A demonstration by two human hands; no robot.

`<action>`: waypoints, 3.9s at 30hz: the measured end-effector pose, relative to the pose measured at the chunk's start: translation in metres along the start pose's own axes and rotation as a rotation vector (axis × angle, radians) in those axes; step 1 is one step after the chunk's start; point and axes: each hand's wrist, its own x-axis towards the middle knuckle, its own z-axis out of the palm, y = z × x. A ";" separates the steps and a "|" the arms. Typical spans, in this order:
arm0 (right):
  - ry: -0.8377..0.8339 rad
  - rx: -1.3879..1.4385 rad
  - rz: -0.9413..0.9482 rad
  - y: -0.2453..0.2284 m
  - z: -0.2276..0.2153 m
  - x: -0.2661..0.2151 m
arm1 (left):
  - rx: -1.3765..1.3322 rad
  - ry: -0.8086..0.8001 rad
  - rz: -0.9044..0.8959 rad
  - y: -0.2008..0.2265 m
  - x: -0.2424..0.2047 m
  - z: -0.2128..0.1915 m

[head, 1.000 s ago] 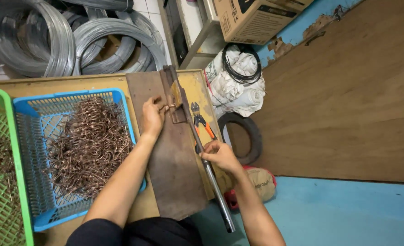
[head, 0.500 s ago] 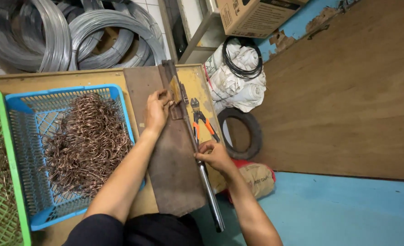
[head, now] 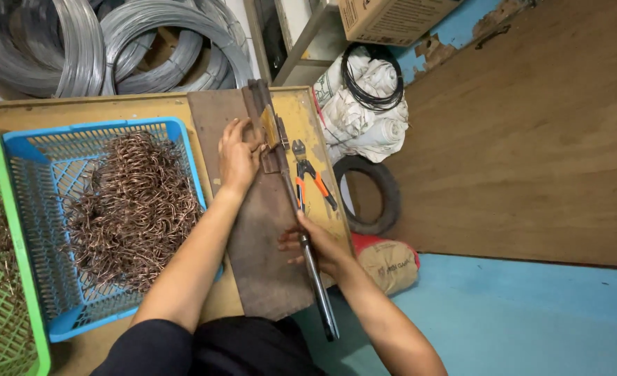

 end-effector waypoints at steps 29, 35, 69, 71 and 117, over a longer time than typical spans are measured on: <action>0.521 -0.641 -0.095 0.000 0.027 0.029 | 0.197 -0.080 -0.020 0.034 0.020 -0.018; 0.550 -0.721 -0.073 0.005 0.033 0.027 | 0.262 -0.028 -0.008 0.039 0.017 -0.016; 0.573 -0.666 -0.083 0.010 0.025 0.049 | 0.343 -0.076 -0.151 0.038 0.021 -0.003; 0.580 -0.675 -0.073 0.009 0.028 0.045 | 0.304 -0.088 -0.180 0.036 0.020 0.001; 0.431 -0.152 -0.353 -0.062 -0.016 -0.010 | -0.208 -0.274 -0.269 0.012 -0.047 -0.027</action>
